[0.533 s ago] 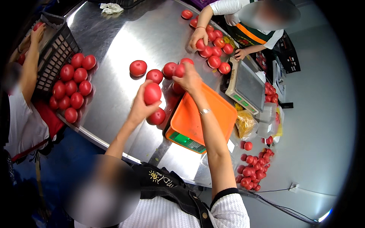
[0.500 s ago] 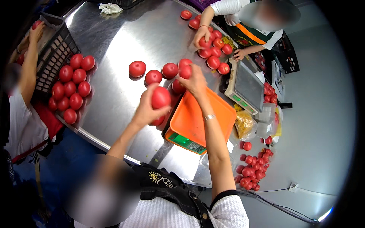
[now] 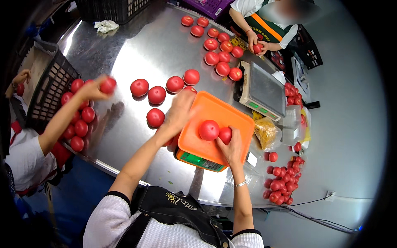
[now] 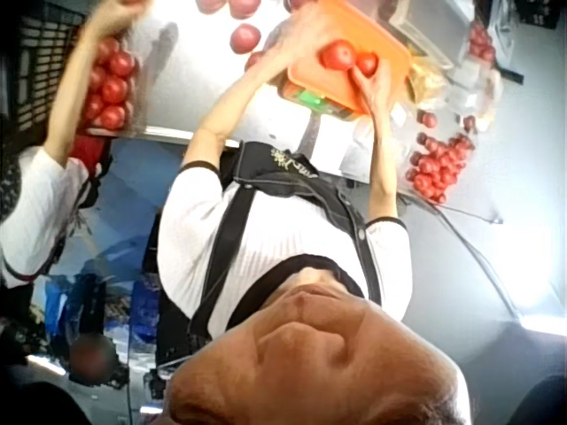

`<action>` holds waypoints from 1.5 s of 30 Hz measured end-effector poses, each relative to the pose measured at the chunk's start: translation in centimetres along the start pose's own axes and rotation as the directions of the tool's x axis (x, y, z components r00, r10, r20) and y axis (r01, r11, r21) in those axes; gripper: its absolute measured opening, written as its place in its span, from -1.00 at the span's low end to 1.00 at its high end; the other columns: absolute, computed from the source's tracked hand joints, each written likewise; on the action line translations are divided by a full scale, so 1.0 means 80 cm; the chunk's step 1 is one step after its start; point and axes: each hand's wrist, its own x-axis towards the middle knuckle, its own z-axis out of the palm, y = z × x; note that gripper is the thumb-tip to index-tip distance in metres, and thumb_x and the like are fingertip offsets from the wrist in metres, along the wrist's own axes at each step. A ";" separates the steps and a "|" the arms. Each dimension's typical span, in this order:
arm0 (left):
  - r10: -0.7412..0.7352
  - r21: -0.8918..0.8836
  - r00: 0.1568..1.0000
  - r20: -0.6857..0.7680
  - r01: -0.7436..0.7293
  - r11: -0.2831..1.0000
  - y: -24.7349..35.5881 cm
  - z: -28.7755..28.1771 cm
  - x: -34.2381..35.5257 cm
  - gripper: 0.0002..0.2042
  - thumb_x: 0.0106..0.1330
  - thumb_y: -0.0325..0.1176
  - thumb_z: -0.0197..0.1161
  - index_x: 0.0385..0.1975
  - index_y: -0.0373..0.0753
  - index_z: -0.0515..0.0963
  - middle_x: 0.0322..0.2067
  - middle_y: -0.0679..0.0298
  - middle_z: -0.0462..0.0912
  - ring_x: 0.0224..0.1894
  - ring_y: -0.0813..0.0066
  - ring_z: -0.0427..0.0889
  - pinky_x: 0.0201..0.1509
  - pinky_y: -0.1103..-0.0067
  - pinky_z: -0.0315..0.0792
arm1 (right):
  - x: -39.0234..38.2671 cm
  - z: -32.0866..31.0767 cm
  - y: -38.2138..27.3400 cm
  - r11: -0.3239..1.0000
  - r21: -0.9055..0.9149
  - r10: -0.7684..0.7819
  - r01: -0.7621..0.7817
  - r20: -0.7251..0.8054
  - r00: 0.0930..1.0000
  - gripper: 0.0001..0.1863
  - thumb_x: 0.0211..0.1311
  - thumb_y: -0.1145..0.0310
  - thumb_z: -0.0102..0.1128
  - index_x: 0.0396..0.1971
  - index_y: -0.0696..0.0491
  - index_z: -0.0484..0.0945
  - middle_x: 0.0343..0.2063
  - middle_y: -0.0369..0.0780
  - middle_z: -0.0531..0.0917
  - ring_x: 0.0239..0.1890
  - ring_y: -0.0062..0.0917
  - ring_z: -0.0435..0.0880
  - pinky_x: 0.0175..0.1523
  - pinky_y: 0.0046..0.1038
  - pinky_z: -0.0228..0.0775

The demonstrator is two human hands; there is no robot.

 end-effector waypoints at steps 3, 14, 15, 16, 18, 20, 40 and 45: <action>-0.332 0.549 0.940 -0.082 0.321 0.772 -0.066 -0.019 0.012 -0.45 0.03 -0.30 0.38 0.04 -0.20 0.34 0.06 0.04 0.36 0.15 -0.03 0.28 0.06 0.07 0.24 | -0.014 -0.002 -0.015 0.997 -0.048 -0.052 0.052 0.005 0.999 -0.34 -0.03 0.31 0.40 0.07 0.20 0.32 -0.07 0.00 0.47 -0.01 -0.12 0.47 0.08 -0.25 0.35; -0.397 0.342 0.917 0.037 0.362 0.867 -0.092 -0.024 -0.030 -0.35 -0.06 -0.47 0.31 0.13 -0.15 0.26 -0.01 0.01 0.27 0.05 -0.01 0.28 0.02 0.27 0.45 | -0.095 -0.008 -0.009 0.966 0.227 0.172 -0.126 -0.195 0.966 -0.40 0.17 0.45 0.18 0.21 0.19 0.21 0.15 -0.03 0.34 0.16 -0.26 0.39 0.26 -0.31 0.20; -0.360 0.307 0.931 0.067 0.324 0.895 -0.086 -0.027 -0.031 -0.33 -0.04 -0.44 0.30 0.16 -0.14 0.23 -0.02 0.02 0.27 0.05 0.01 0.28 0.04 0.28 0.43 | -0.104 -0.009 -0.010 0.960 0.249 0.179 -0.126 -0.203 0.963 -0.42 0.17 0.45 0.18 0.20 0.20 0.23 0.13 -0.03 0.37 0.14 -0.26 0.41 0.25 -0.31 0.22; -0.328 0.305 0.940 0.094 0.286 0.908 -0.087 -0.026 -0.033 -0.32 -0.04 -0.43 0.31 0.17 -0.15 0.22 0.00 0.01 0.26 0.09 -0.01 0.27 0.05 0.29 0.42 | -0.113 -0.013 -0.011 0.956 0.265 0.185 -0.127 -0.208 0.960 -0.43 0.18 0.46 0.17 0.19 0.20 0.24 0.11 -0.03 0.39 0.12 -0.27 0.43 0.23 -0.31 0.23; -0.285 0.330 0.952 0.114 0.234 0.915 -0.093 -0.021 -0.045 -0.36 0.02 -0.35 0.28 0.18 -0.15 0.22 0.07 0.07 0.27 0.14 0.05 0.27 0.04 0.29 0.42 | -0.132 -0.016 -0.015 0.960 0.264 0.162 -0.095 -0.243 0.956 -0.49 0.16 0.50 0.17 0.14 0.21 0.32 0.03 -0.04 0.48 0.03 -0.29 0.51 0.15 -0.33 0.31; -0.183 0.521 0.980 0.082 0.115 0.846 -0.097 -0.041 -0.039 -0.40 0.10 -0.23 0.24 0.19 -0.14 0.25 0.12 0.15 0.30 0.17 0.16 0.29 0.07 0.28 0.38 | -0.155 -0.017 -0.004 0.952 0.297 0.161 -0.080 -0.257 0.953 -0.50 0.15 0.53 0.18 0.12 0.21 0.34 0.00 -0.05 0.50 0.01 -0.30 0.53 0.10 -0.34 0.34; 0.055 0.217 0.996 0.075 -0.071 0.974 0.139 0.053 -0.140 -0.41 0.09 -0.30 0.37 0.12 -0.26 0.27 0.15 0.05 0.29 0.27 0.12 0.22 0.33 0.35 0.12 | -0.241 -0.072 0.069 0.906 0.423 0.099 -0.012 -0.184 0.978 -0.63 0.11 0.65 0.07 -0.02 0.21 0.43 -0.18 -0.06 0.57 -0.25 -0.40 0.64 -0.12 -0.45 0.49; -0.094 -0.081 0.995 -0.018 0.093 0.992 0.141 0.040 -0.151 -0.30 0.23 -0.16 0.25 0.28 -0.29 0.06 0.27 0.01 0.13 0.36 0.10 0.06 0.40 0.32 -0.02 | -0.266 -0.079 0.101 0.902 0.428 0.137 -0.045 -0.187 0.973 -0.69 0.14 0.63 0.07 -0.07 0.22 0.47 -0.23 -0.06 0.57 -0.30 -0.40 0.64 -0.18 -0.46 0.50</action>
